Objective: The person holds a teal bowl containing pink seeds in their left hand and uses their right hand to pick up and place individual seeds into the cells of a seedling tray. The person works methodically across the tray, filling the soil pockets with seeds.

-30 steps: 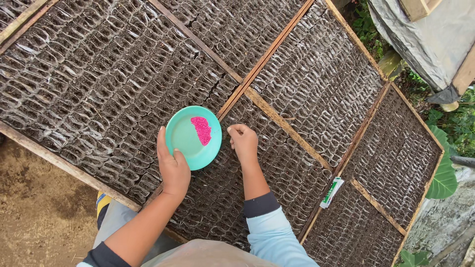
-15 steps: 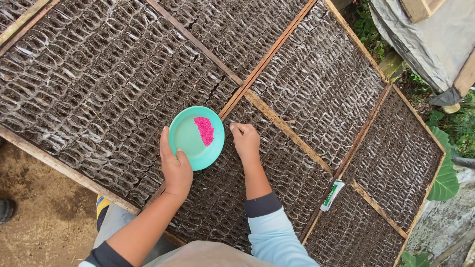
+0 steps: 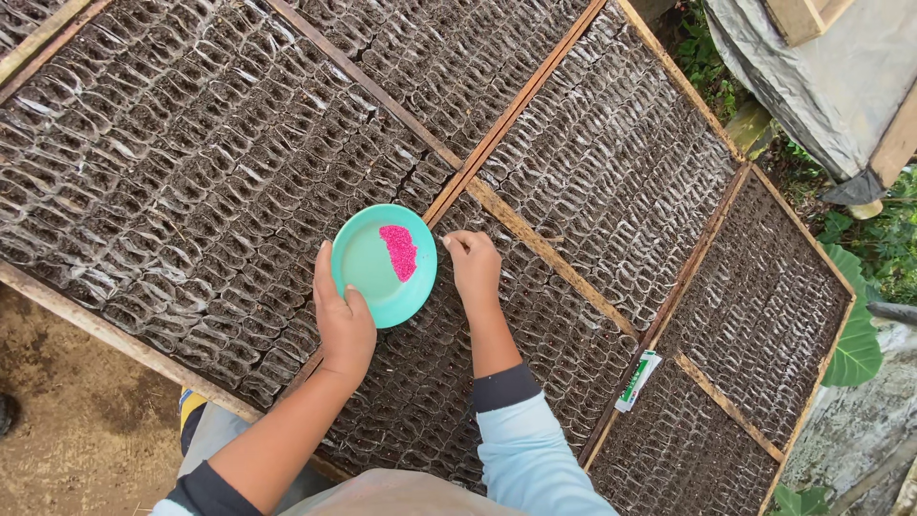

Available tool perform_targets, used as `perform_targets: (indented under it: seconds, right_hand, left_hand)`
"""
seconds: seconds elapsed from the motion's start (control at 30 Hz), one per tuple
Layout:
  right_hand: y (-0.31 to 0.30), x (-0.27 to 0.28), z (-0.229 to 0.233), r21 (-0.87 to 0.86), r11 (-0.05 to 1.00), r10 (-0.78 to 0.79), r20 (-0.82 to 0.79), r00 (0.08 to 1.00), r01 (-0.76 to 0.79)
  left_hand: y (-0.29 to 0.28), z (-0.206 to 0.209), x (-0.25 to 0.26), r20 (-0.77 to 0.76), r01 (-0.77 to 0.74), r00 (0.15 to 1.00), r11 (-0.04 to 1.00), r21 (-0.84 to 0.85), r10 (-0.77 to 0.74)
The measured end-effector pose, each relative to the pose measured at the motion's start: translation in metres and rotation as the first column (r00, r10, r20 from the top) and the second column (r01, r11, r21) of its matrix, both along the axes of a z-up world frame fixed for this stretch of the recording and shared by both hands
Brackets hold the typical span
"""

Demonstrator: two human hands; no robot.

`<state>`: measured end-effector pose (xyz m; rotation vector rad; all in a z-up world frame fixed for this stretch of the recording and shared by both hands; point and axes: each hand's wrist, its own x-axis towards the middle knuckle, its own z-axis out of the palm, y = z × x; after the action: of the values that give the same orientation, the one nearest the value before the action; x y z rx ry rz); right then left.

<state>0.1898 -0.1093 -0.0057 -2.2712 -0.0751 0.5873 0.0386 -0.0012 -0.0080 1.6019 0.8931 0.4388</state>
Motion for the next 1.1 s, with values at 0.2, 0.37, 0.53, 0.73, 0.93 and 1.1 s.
perform_targets:
  seconds: [0.2,0.37,0.53,0.73,0.93,1.1]
  right_hand:
    - [-0.001,0.0,0.001,-0.03,0.999,0.016,-0.04,0.999,-0.017]
    - [-0.001,-0.004,-0.011,0.009,1.0,0.015,-0.108,0.994,-0.014]
    - [-0.001,0.0,-0.004,0.06,0.997,-0.032,-0.172,0.984,0.043]
    - [-0.005,0.022,-0.017,0.052,0.996,-0.073,-0.058,0.996,0.077]
    - [-0.007,0.03,-0.03,0.039,0.998,-0.045,0.056,0.997,0.042]
    - [-0.007,0.029,-0.02,0.006,1.0,-0.025,0.056,0.998,0.025]
  left_hand:
    - [0.0,0.002,0.007,-0.005,-0.001,1.0,1.0,-0.011,0.001]
    - [-0.001,0.003,0.013,-0.01,0.009,1.0,1.0,0.007,-0.009]
    - [-0.002,0.005,0.016,-0.012,0.013,1.0,1.0,0.0,-0.013]
    - [0.001,0.0,0.021,-0.013,-0.01,1.0,1.0,0.003,0.01]
    - [0.001,0.0,0.025,-0.023,-0.021,1.0,1.0,0.003,0.021]
    - [-0.001,0.001,0.03,-0.003,-0.001,1.0,1.0,-0.024,0.001]
